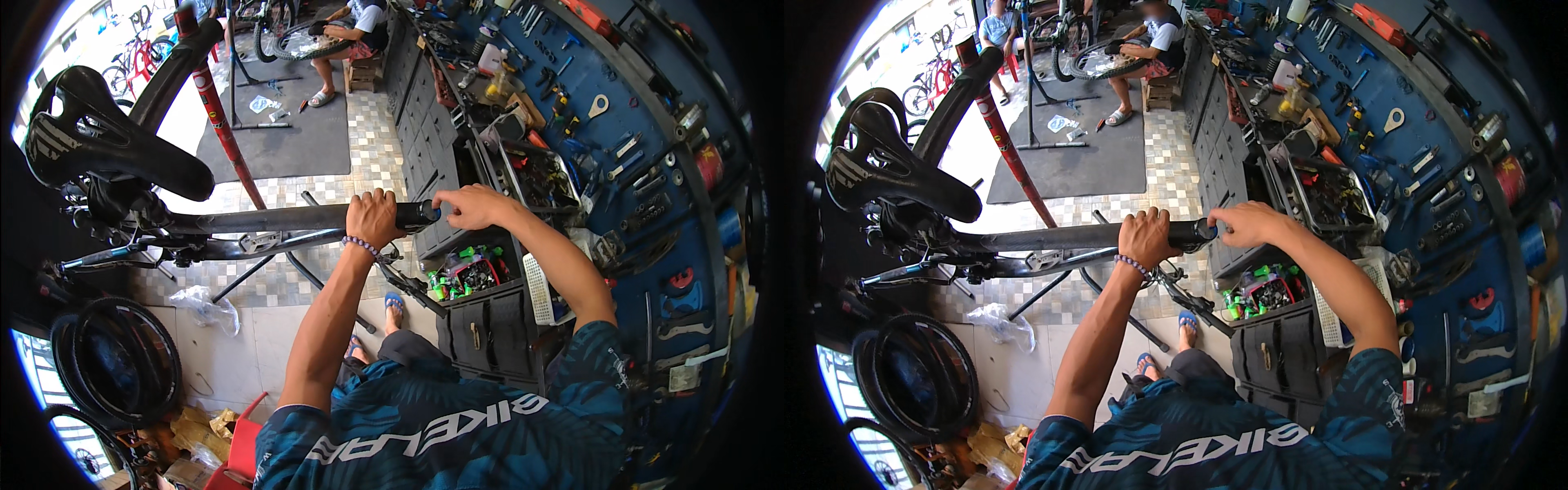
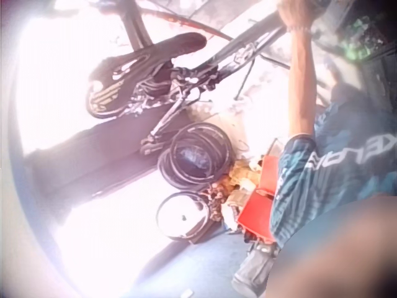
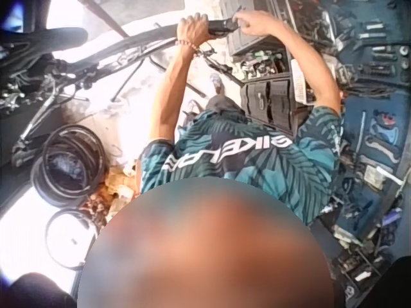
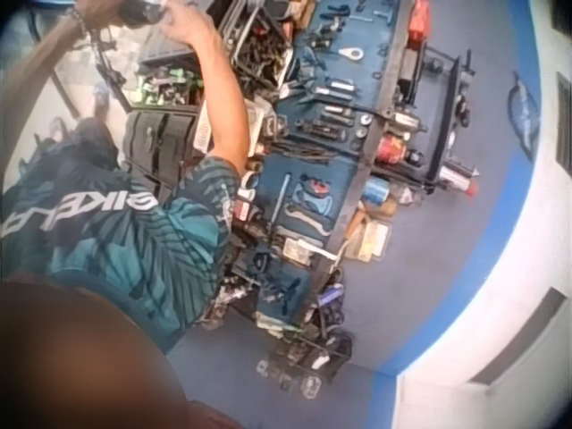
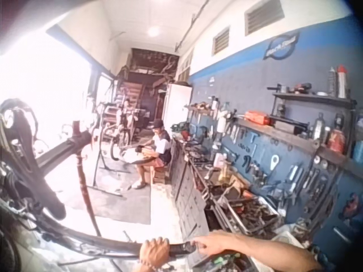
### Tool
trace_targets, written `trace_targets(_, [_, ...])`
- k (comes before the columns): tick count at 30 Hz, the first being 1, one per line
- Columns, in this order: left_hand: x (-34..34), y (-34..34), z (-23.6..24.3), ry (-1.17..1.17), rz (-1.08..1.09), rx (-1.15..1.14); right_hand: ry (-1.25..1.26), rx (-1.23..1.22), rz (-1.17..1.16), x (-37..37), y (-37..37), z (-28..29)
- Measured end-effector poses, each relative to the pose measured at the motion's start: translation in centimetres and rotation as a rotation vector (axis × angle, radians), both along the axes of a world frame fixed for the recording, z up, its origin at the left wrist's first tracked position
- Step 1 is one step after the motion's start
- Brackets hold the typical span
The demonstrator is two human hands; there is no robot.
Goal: The person removes the handlebar from the bicycle frame, wipes the steerer tube with a cloth, and then uses a hammer to tap a part into the head tube. The person also handles a small ring and a long metal rod during the process.
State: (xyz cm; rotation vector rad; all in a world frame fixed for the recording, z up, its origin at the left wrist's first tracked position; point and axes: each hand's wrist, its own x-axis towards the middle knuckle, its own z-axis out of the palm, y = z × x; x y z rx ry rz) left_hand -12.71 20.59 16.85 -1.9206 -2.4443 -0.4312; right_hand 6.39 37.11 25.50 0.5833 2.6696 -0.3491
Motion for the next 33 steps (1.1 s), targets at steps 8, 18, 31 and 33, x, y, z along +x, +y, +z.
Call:
trace_targets(8, [0.0,-0.1,0.0,-0.002,-0.004,0.013,-0.056,0.113,-0.019,0.8,-1.9,-0.2])
trace_targets(18, [0.3,-0.1,0.1,0.015,0.006,0.013,0.473,-1.455,-0.837,3.5,-1.9,-4.5])
trace_targets(31, [0.4,0.0,0.3,0.044,0.015,0.016,0.632,-1.619,-0.947,2.3,-4.0,-4.9])
trace_targets(33, [0.3,0.0,0.2,0.040,0.015,0.017,0.577,-1.526,-0.875,2.2,-3.7,-5.0])
